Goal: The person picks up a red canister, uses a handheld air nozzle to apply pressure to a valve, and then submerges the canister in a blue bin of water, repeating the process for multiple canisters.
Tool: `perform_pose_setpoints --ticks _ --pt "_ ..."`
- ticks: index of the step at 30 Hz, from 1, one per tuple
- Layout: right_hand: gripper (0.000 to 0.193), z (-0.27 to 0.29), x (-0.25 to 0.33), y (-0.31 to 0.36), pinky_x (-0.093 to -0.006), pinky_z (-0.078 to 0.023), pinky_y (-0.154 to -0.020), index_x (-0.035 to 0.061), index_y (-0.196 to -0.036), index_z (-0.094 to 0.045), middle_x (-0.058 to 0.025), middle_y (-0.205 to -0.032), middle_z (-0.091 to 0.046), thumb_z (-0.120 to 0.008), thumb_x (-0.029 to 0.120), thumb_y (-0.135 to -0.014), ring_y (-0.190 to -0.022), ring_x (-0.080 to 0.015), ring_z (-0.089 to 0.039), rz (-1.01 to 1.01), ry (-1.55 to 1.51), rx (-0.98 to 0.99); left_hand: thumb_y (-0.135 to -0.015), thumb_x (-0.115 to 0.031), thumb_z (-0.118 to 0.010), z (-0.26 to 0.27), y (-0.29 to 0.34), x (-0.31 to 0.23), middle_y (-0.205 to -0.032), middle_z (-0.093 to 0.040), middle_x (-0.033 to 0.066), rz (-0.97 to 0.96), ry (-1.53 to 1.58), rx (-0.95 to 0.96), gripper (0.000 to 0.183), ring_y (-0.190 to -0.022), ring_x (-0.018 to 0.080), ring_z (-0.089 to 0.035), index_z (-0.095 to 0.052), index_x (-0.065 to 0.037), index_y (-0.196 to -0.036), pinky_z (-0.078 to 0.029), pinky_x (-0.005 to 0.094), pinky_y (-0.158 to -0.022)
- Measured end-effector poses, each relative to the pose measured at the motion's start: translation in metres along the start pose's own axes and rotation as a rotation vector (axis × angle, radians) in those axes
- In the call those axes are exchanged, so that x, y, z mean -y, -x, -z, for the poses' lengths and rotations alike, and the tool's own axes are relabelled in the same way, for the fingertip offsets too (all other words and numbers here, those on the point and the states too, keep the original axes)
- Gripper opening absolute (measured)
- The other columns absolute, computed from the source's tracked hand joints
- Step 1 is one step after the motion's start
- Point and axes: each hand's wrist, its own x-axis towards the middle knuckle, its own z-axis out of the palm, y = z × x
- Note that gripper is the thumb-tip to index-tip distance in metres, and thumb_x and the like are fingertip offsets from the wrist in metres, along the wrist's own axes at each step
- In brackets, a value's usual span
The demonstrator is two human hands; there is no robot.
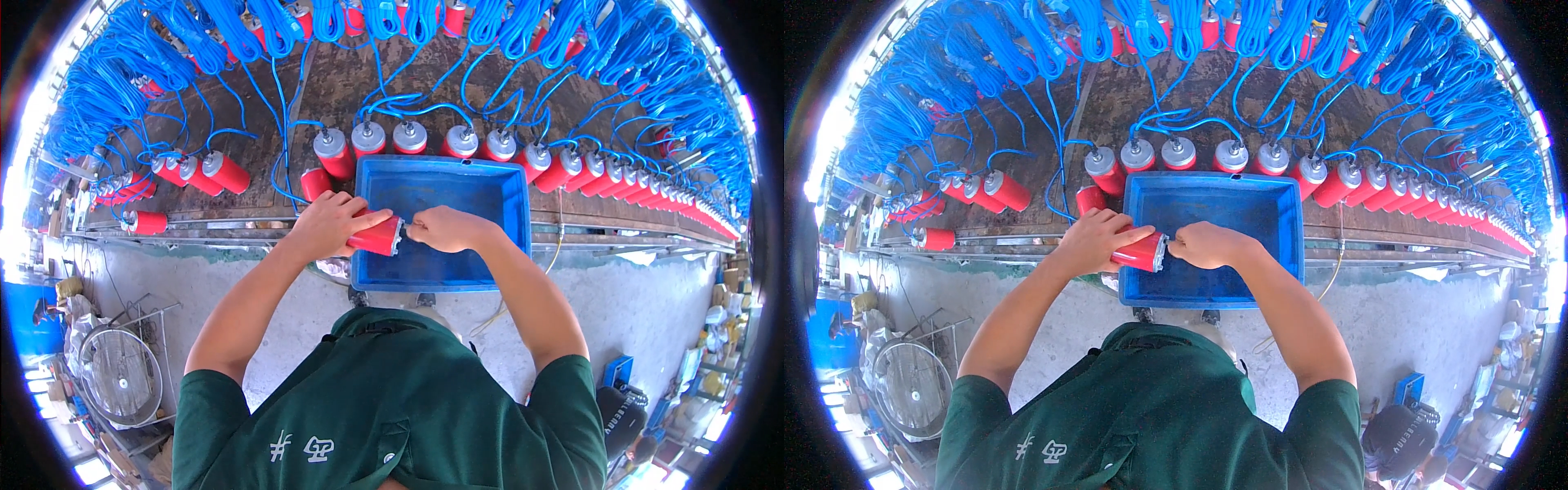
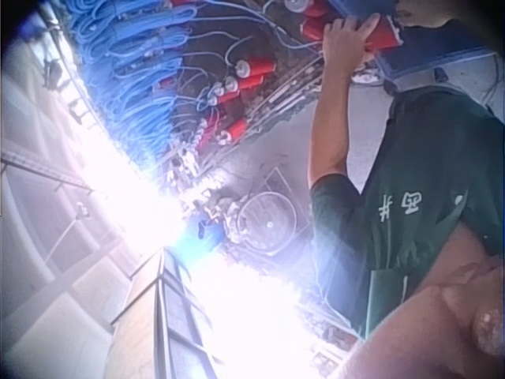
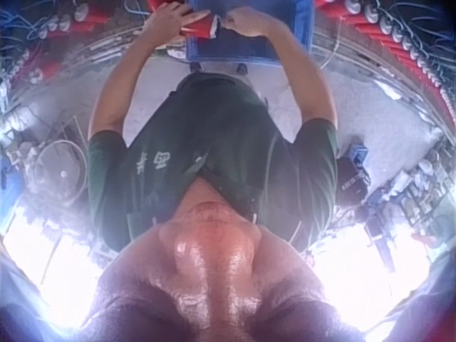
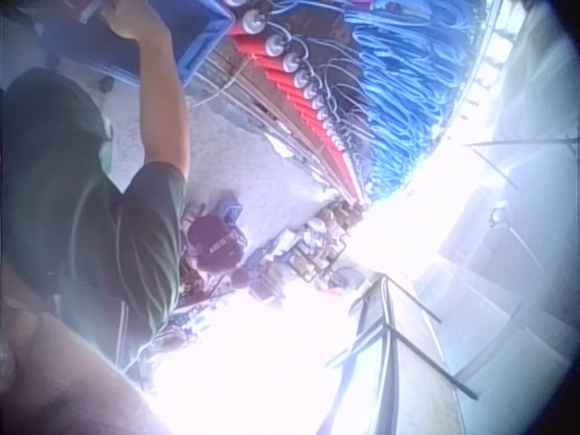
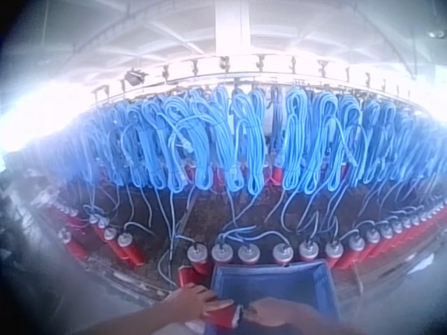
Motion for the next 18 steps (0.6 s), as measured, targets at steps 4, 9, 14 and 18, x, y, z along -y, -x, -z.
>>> perform_pose_setpoints --ticks 4,9,14,18 --pt "0.028 -0.008 -0.012 0.0 -0.0534 -0.052 -0.087 0.0024 -0.103 -0.068 -0.0202 -0.109 -0.075 -0.07 0.03 -0.101 -0.105 -0.0429 -0.069 0.095 0.135 -0.133 -0.062 -0.038 -0.096 0.0 0.001 -0.001 -0.13 -0.065 0.0024 -0.004 -0.01 -0.014 0.111 -0.119 0.0261 -0.064 -0.045 -0.036 -0.161 -0.05 0.0431 -0.103" --pt "0.028 -0.018 -0.019 0.001 -0.0545 -0.052 -0.084 0.0023 -0.106 -0.063 -0.0204 -0.103 -0.074 -0.073 0.027 -0.099 -0.101 -0.0449 -0.069 0.115 0.144 -0.212 -0.063 -0.035 -0.096 0.001 -0.001 0.001 -0.129 -0.065 0.0025 -0.026 0.008 -0.009 0.111 -0.118 0.0263 -0.064 -0.044 -0.037 -0.161 -0.051 0.0431 -0.102" --pt "0.036 -0.031 -0.041 -0.006 -0.047 -0.055 -0.074 0.0021 -0.105 -0.059 -0.0169 -0.094 -0.072 -0.078 0.031 -0.096 -0.091 -0.0387 -0.071 0.131 0.033 -0.356 -0.063 -0.033 -0.095 -0.002 -0.001 0.002 -0.128 -0.065 0.0026 0.012 0.032 -0.018 0.11 -0.118 0.0259 -0.064 -0.046 -0.037 -0.16 -0.051 0.043 -0.101" --pt "0.086 -0.047 -0.02 -0.005 -0.0306 -0.057 -0.061 -0.0041 -0.14 -0.058 -0.0118 -0.101 -0.071 -0.089 0.054 -0.084 -0.086 -0.0182 -0.068 -0.013 -0.739 -0.309 -0.063 -0.033 -0.095 -0.001 -0.001 0.006 -0.128 -0.065 0.0027 -0.023 0.03 -0.028 0.107 -0.118 0.0252 -0.063 -0.049 -0.034 -0.158 -0.049 0.0448 -0.101"
